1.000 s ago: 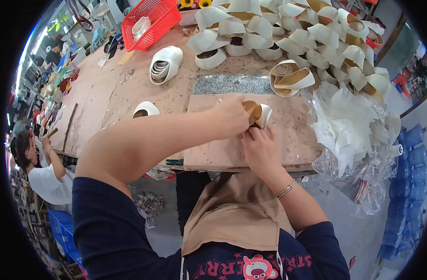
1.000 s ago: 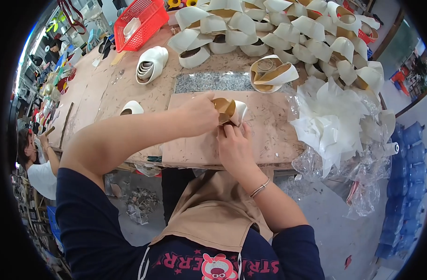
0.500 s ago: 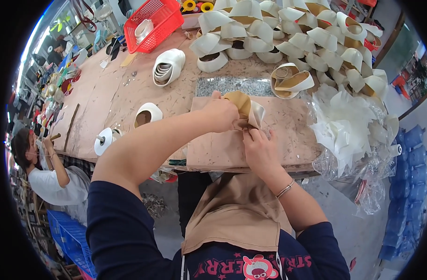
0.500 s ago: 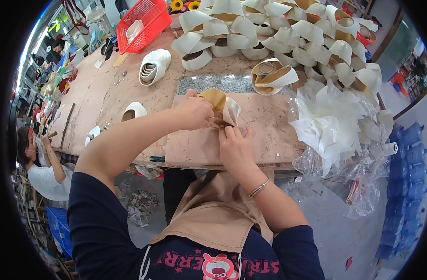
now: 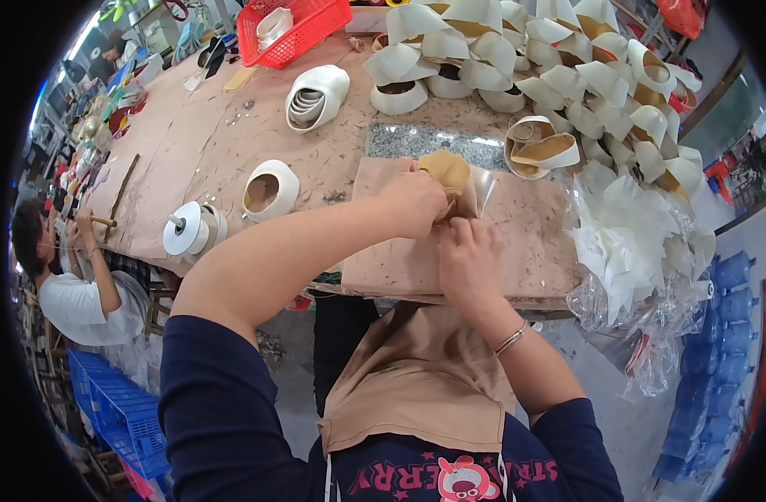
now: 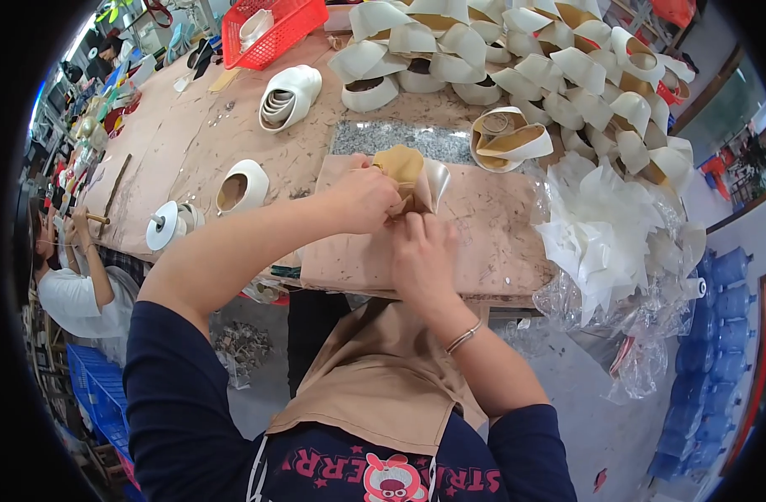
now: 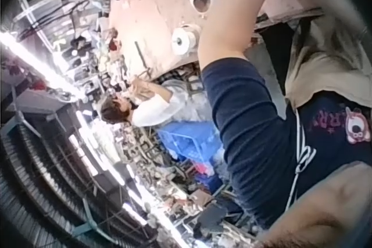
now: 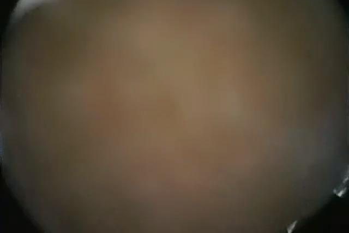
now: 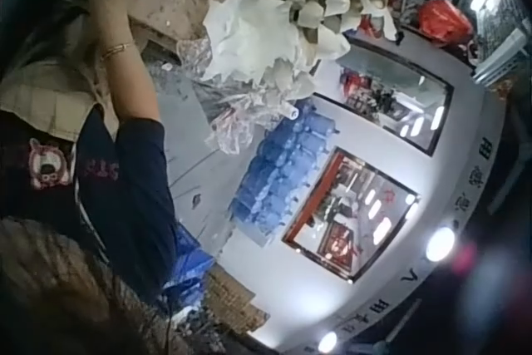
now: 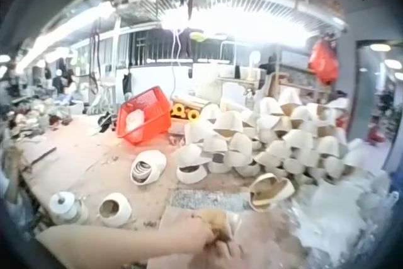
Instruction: Assembling shoe upper components by manually inserting reinforcements and padding materials.
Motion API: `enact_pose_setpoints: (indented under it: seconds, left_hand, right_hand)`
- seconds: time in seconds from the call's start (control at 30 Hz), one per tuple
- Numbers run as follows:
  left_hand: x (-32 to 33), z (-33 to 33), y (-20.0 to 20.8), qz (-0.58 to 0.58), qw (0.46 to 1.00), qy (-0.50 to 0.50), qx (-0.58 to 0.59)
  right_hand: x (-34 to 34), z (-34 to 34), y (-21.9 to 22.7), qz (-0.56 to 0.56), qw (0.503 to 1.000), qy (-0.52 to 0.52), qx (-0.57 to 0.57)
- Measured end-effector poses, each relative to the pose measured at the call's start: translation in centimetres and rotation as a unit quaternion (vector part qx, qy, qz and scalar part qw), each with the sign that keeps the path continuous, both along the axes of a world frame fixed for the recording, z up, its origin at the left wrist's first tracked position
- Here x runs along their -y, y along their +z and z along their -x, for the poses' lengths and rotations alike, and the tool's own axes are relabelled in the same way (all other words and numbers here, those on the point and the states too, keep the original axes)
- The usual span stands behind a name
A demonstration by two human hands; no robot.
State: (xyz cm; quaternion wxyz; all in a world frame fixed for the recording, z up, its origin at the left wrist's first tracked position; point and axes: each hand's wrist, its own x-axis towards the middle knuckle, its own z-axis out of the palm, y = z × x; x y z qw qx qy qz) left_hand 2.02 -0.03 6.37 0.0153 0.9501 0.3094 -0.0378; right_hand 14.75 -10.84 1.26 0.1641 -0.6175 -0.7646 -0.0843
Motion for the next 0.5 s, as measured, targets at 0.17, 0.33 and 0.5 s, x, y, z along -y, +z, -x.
enact_pose_setpoints:
  seconds: [0.17, 0.33, 0.5]
  left_hand:
    - [-1.8, 1.8, -0.2, -0.164, 0.97, -0.175, 0.047]
    - [-2.3, 3.3, 1.9, -0.18, 0.942, -0.279, 0.044]
    - [-0.3, 3.5, 2.0, -0.037, 0.998, -0.053, 0.011]
  right_hand:
    - [-0.1, 0.9, -0.3, -0.026, 0.994, 0.045, -0.1]
    - [-0.1, 0.8, 1.2, -0.016, 0.994, 0.056, -0.09]
    - [0.1, 0.5, 1.7, -0.012, 0.996, 0.059, -0.065]
